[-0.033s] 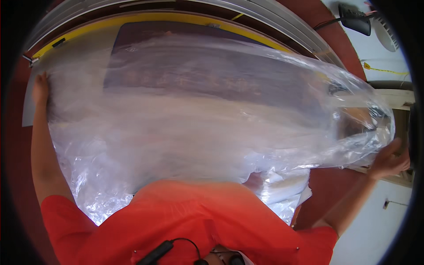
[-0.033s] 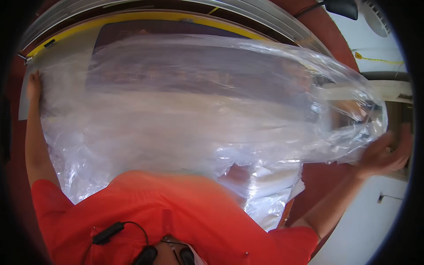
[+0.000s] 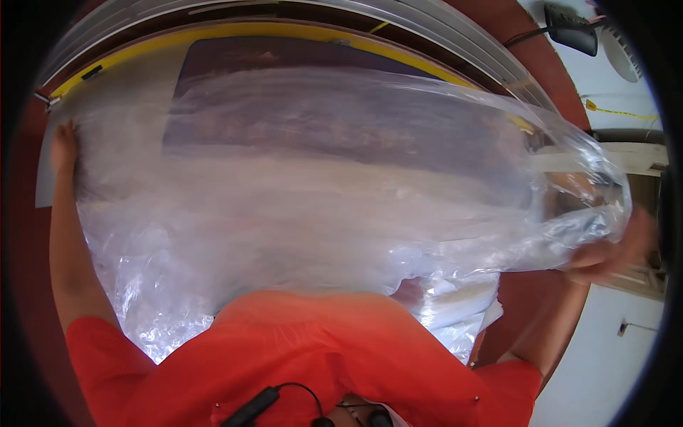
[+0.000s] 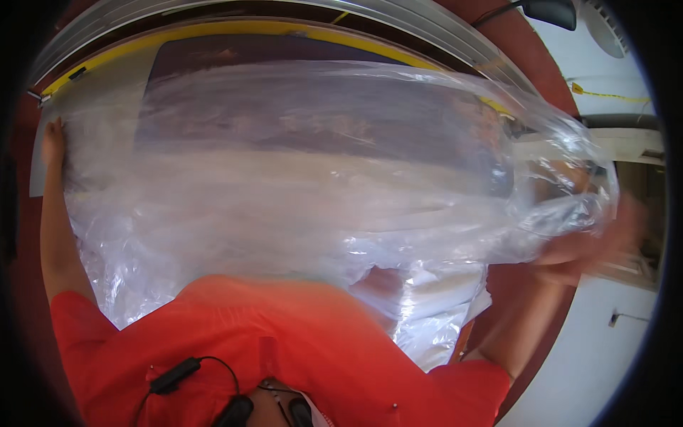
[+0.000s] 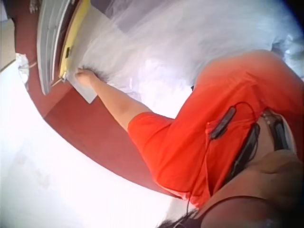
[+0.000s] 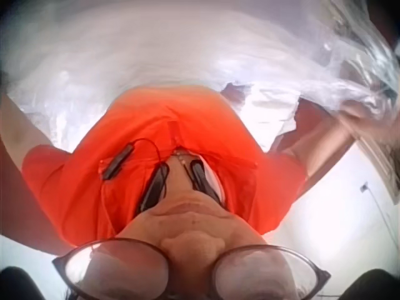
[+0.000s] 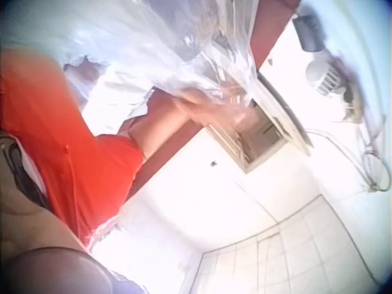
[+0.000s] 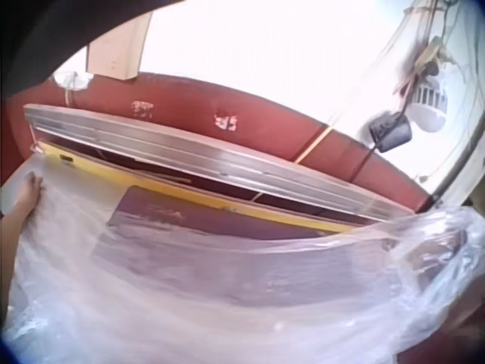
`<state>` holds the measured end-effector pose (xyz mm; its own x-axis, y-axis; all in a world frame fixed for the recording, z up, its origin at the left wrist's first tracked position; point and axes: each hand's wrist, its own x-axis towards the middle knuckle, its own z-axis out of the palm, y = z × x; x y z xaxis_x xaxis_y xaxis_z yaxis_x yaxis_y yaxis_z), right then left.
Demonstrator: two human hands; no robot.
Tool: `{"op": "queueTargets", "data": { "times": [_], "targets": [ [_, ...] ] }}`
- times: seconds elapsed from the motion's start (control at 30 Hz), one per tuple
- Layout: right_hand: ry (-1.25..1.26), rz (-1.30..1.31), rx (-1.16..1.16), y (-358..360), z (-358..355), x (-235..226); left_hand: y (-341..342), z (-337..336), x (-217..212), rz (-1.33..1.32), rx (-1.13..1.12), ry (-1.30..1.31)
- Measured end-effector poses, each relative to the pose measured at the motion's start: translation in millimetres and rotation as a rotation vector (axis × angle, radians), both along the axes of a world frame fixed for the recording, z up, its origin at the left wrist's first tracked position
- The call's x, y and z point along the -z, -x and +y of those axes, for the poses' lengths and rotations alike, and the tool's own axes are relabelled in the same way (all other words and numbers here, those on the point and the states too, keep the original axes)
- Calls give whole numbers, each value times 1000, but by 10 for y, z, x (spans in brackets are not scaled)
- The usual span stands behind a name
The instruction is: The person wraps a large rectangular package with clear plastic film. They repeatedly pull the film from a roll, stretch it over the package, and smooth it down to secure the wrapping. The process is repeated multiple times to ensure the package is fully covered.
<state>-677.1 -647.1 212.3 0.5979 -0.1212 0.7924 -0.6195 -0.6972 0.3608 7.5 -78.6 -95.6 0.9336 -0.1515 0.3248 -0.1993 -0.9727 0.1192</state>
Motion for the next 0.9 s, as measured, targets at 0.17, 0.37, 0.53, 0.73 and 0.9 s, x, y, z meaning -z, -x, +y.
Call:
{"op": "queueTargets", "data": {
  "times": [0.17,0.37,0.53,0.73,0.9],
  "targets": [
    [-1128,613,621,662,-758,2317,68,-231,8,-3,50,7],
    [-790,480,-37,-811,-129,2329,159,8,-84,36,23,7],
    [-753,491,113,-1282,-322,2309,201,-166,-162,52,25,-45],
    [-720,410,-176,-1613,180,2391,-118,605,6,167,123,367],
    [-824,55,-110,-1776,-246,2411,350,643,-813,901,422,1367]
  ]
}}
